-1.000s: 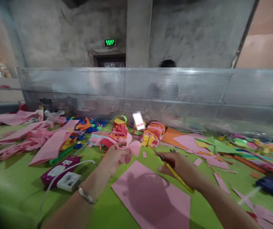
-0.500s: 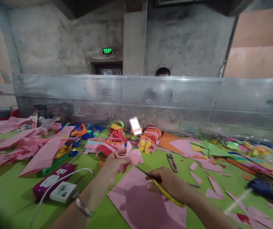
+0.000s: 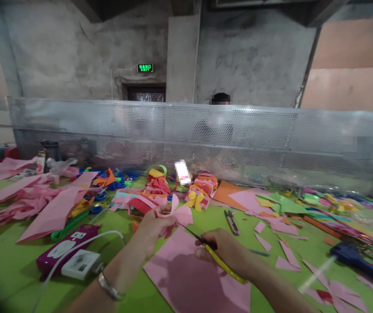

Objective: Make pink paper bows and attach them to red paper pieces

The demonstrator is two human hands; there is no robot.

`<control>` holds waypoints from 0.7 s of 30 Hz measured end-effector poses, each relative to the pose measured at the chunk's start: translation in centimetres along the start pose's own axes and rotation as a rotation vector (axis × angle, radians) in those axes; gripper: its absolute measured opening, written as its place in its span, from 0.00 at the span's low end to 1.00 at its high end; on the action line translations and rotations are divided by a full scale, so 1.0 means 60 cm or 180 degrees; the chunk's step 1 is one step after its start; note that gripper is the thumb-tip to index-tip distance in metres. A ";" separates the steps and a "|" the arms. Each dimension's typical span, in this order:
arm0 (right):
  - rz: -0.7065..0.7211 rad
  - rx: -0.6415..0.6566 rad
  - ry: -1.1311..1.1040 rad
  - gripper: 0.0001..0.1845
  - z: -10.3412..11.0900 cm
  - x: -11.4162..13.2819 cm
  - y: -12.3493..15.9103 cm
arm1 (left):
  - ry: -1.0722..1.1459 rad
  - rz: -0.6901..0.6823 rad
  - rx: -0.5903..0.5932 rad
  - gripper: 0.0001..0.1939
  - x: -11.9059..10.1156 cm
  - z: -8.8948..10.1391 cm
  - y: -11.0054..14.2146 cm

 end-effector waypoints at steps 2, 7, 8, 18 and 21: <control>0.0012 -0.0018 0.0050 0.25 0.001 0.002 0.001 | 0.0001 0.0047 0.0025 0.14 0.002 -0.001 -0.002; 0.0032 -0.0084 0.0198 0.22 0.004 -0.003 -0.005 | -0.0053 0.0046 0.0053 0.16 0.006 0.001 -0.006; 0.0048 -0.0087 0.0205 0.22 0.005 -0.002 -0.005 | -0.0074 0.0048 0.0046 0.16 0.006 0.001 -0.006; -0.0173 0.0053 -0.0024 0.19 0.000 0.008 0.008 | -0.0038 0.0151 0.0102 0.15 -0.002 -0.009 0.006; -0.0245 0.0043 -0.0021 0.17 0.000 0.004 0.006 | -0.0087 0.0118 0.0114 0.15 -0.002 -0.009 0.005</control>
Point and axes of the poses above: each hand's wrist, its own y-axis away from the middle knuckle, its own z-axis out of the back of the hand, x = y × z, the point moved 8 cm from there along -y, towards the middle knuckle
